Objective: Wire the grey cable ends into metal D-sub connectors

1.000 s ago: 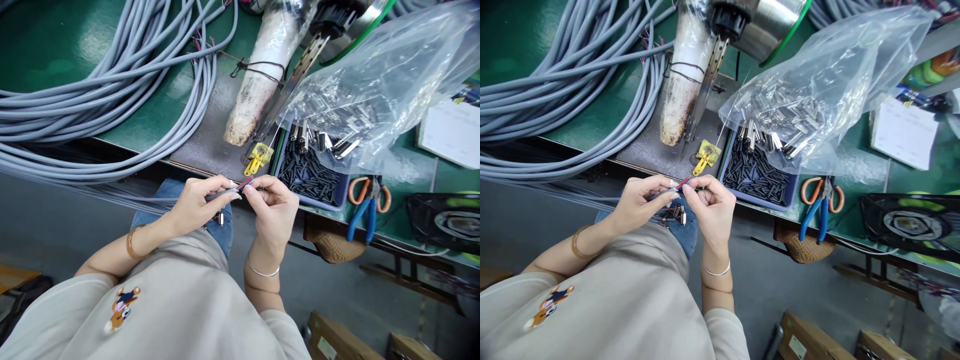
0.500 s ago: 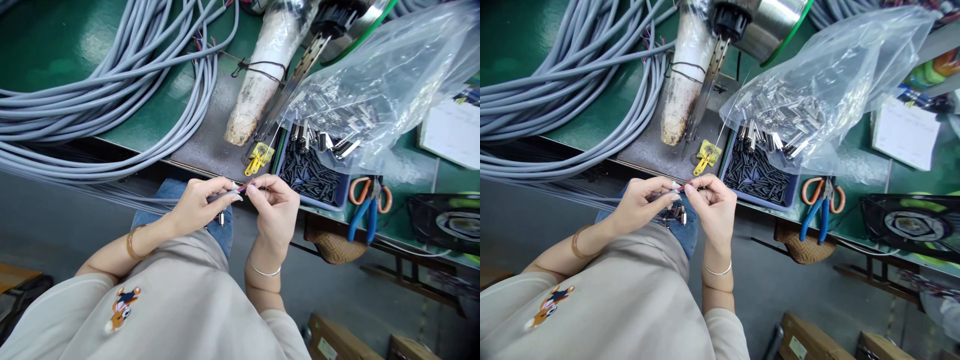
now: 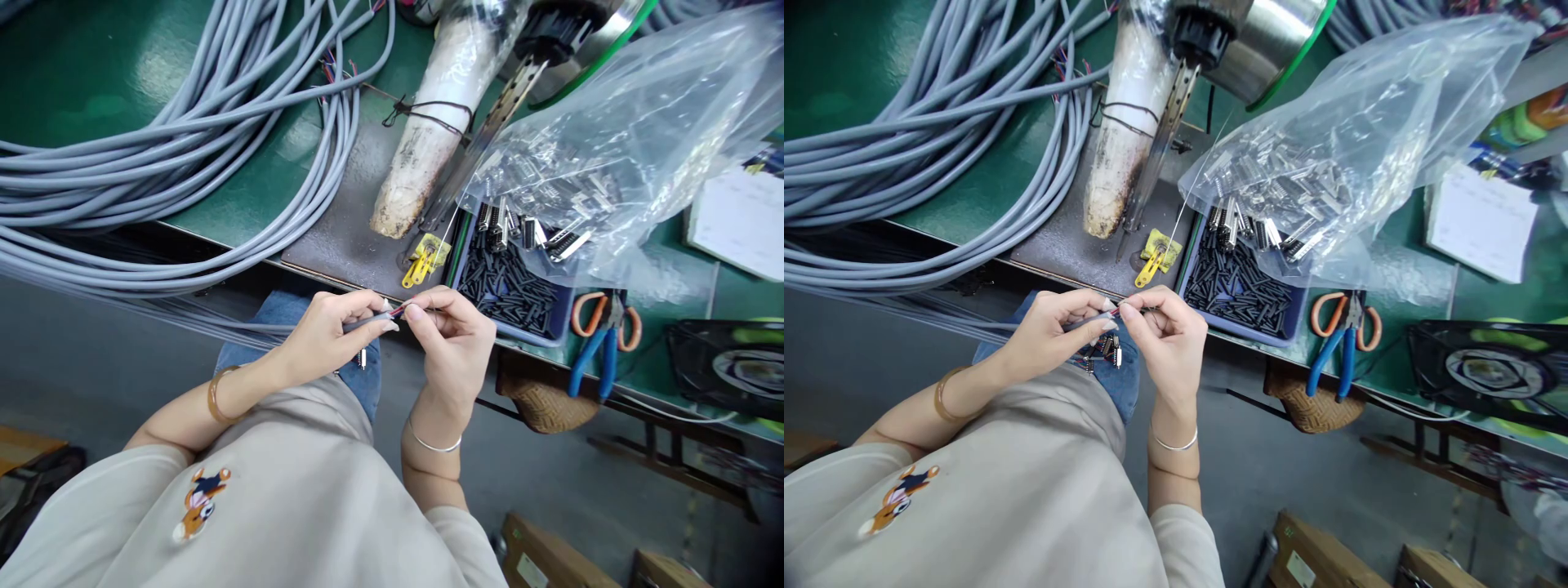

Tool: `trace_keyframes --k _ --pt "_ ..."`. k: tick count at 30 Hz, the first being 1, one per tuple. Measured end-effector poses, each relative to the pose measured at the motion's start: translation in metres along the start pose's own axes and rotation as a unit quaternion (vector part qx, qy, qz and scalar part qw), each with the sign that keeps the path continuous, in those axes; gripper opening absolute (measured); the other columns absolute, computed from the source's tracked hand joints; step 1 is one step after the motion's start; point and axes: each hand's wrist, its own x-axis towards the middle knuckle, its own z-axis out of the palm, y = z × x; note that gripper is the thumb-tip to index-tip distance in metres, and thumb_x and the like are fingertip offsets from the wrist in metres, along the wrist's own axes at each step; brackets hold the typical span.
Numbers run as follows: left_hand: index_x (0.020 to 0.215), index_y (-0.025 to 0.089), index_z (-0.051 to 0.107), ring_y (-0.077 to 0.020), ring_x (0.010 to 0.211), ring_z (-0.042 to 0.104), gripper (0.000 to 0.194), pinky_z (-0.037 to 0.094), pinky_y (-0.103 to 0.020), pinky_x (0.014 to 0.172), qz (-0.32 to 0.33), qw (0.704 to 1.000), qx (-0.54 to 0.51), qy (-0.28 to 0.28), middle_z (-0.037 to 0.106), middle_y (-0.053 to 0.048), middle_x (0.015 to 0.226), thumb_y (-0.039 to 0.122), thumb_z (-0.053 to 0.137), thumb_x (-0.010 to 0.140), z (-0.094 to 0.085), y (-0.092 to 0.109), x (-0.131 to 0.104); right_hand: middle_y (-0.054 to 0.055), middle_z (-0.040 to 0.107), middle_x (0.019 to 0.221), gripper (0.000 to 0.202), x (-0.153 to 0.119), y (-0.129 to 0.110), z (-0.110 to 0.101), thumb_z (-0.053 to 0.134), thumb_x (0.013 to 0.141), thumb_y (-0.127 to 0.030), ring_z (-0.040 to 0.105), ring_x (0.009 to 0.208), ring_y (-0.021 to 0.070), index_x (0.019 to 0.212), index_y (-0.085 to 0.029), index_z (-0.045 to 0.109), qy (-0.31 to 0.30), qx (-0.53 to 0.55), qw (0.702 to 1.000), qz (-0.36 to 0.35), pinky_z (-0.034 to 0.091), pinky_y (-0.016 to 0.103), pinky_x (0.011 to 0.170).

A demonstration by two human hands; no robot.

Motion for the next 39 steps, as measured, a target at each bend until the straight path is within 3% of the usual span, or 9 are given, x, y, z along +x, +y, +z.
trace_keyframes --k 6,10,18,21,23,28,32,35,39 --pt "0.102 0.013 0.071 -0.0060 0.048 0.039 0.025 0.037 -0.018 0.047 -0.049 0.992 -0.110 -0.036 0.044 0.007 0.056 0.034 0.069 0.090 -0.001 0.005 0.001 -0.004 0.056 0.063 0.019 -0.001 0.002 0.001 0.076 0.081 -0.037 0.037 0.049 0.0064 0.073 -0.021 0.068 0.002 0.001 1.000 0.016 0.025 0.022 0.042" --pt "0.101 0.013 0.072 -0.0057 0.050 0.042 0.029 0.037 -0.019 0.046 -0.054 0.984 -0.168 -0.011 0.058 0.002 0.066 0.039 0.072 0.088 0.001 0.007 0.000 -0.005 0.058 0.064 0.019 -0.002 0.004 0.004 0.075 0.082 -0.035 0.036 0.049 0.0059 0.072 -0.021 0.066 0.015 0.024 1.000 0.012 0.026 0.021 0.043" --pt "0.086 0.017 0.077 -0.0079 0.065 0.051 0.006 0.041 -0.020 0.055 0.125 0.983 -0.016 0.133 0.065 -0.004 0.087 0.022 0.078 0.082 0.007 0.004 -0.001 -0.006 0.052 0.060 0.018 -0.007 -0.002 0.007 0.075 0.083 -0.033 0.034 0.049 0.0062 0.072 -0.022 0.066 0.018 0.024 0.999 0.009 0.025 0.022 0.043" --pt "0.085 0.017 0.073 -0.0099 0.073 0.056 0.007 0.045 -0.020 0.057 0.109 0.984 -0.011 0.142 0.064 -0.008 0.104 0.023 0.075 0.084 0.009 0.004 -0.003 -0.006 0.048 0.058 0.021 -0.009 -0.001 0.008 0.074 0.084 -0.037 0.032 0.048 0.0066 0.072 -0.022 0.066 0.018 0.002 1.000 0.019 0.024 0.023 0.044" --pt "0.085 0.016 0.068 -0.0093 0.068 0.054 0.010 0.044 -0.020 0.057 0.084 0.988 -0.045 0.122 0.064 -0.005 0.091 0.026 0.071 0.088 0.009 0.005 -0.003 -0.006 0.047 0.058 0.022 -0.011 0.000 0.009 0.074 0.086 -0.038 0.032 0.049 0.0068 0.073 -0.022 0.066 0.012 -0.010 1.000 0.012 0.024 0.024 0.045" --pt "0.081 0.017 0.060 -0.0052 0.054 0.042 0.021 0.036 -0.018 0.050 -0.010 0.982 -0.175 0.076 0.053 0.004 0.065 0.031 0.074 0.085 0.003 0.012 0.002 -0.005 0.054 0.060 0.021 -0.018 0.002 0.007 0.070 0.091 -0.037 0.040 0.048 0.0074 0.075 -0.023 0.068 0.007 -0.100 0.992 -0.075 0.028 0.026 0.046" --pt "0.077 0.017 0.058 -0.0045 0.050 0.041 0.023 0.034 -0.018 0.047 -0.032 0.973 -0.216 0.072 0.054 0.005 0.062 0.031 0.076 0.080 -0.001 0.014 0.006 -0.007 0.053 0.059 0.012 -0.017 -0.004 0.003 0.063 0.095 -0.036 0.045 0.042 0.0096 0.104 -0.029 0.068 0.154 -0.058 0.970 -0.178 0.034 0.026 0.043" --pt "0.075 0.017 0.059 -0.0056 0.053 0.046 0.017 0.036 -0.019 0.048 -0.005 0.982 -0.168 0.085 0.060 0.003 0.065 0.027 0.073 0.080 -0.002 0.014 0.005 -0.007 0.065 0.066 0.018 -0.011 -0.008 -0.006 0.062 0.096 -0.029 0.059 0.047 0.0124 0.113 -0.033 0.064 0.206 -0.073 0.953 -0.209 0.047 0.028 0.047" --pt "0.076 0.019 0.066 -0.0114 0.061 0.055 0.008 0.049 -0.028 0.065 0.130 0.986 0.021 0.098 0.068 0.000 0.067 0.017 0.069 0.083 -0.003 0.024 -0.001 -0.004 0.069 0.063 0.007 -0.004 -0.009 -0.031 0.068 0.092 -0.035 0.067 0.049 0.0174 0.091 -0.029 0.073 0.214 -0.187 0.918 -0.278 0.050 0.031 0.044"
